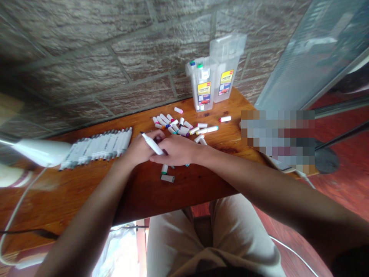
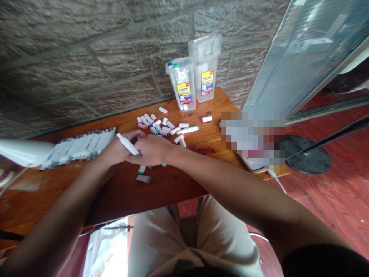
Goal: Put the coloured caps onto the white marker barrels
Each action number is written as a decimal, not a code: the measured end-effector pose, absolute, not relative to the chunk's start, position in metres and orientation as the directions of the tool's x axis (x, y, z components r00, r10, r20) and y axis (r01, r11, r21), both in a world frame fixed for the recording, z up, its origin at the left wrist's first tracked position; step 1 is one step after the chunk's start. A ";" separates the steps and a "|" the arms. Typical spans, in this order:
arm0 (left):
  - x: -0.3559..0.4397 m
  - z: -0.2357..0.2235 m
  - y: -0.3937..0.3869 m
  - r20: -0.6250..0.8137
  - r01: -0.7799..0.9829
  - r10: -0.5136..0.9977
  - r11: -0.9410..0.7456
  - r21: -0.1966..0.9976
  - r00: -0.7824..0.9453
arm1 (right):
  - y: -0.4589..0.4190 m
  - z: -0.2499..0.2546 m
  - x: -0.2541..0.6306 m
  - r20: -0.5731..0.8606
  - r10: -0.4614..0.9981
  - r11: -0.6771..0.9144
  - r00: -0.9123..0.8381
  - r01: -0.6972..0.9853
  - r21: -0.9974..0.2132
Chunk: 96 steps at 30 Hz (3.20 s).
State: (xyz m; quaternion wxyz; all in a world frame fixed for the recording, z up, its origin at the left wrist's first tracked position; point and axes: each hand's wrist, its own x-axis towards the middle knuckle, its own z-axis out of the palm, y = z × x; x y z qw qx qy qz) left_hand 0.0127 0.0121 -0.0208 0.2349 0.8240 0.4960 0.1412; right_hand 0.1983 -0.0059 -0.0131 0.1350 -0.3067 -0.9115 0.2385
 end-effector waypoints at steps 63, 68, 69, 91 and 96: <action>0.010 -0.033 0.017 0.181 0.688 0.817 -0.563 0.458 0.548 | 0.006 -0.012 0.197 -0.259 0.752 -0.348 -0.606 -0.031 -0.937; 0.011 -0.033 0.016 0.146 0.745 0.848 -0.520 0.418 0.509 | 0.009 -0.017 0.197 -0.277 0.746 -0.363 -0.605 -0.021 -0.932; 0.011 -0.033 0.016 0.144 0.745 0.847 -0.520 0.417 0.511 | 0.008 -0.017 0.197 -0.274 0.746 -0.357 -0.607 -0.017 -0.934; 0.012 -0.030 0.015 0.147 0.739 0.841 -0.531 0.415 0.521 | 0.008 -0.015 0.196 -0.289 0.711 -0.381 -0.641 -0.005 -0.925; 0.011 -0.031 0.016 0.140 0.732 0.841 -0.528 0.430 0.523 | 0.008 -0.015 0.195 -0.310 0.722 -0.376 -0.618 0.025 -0.926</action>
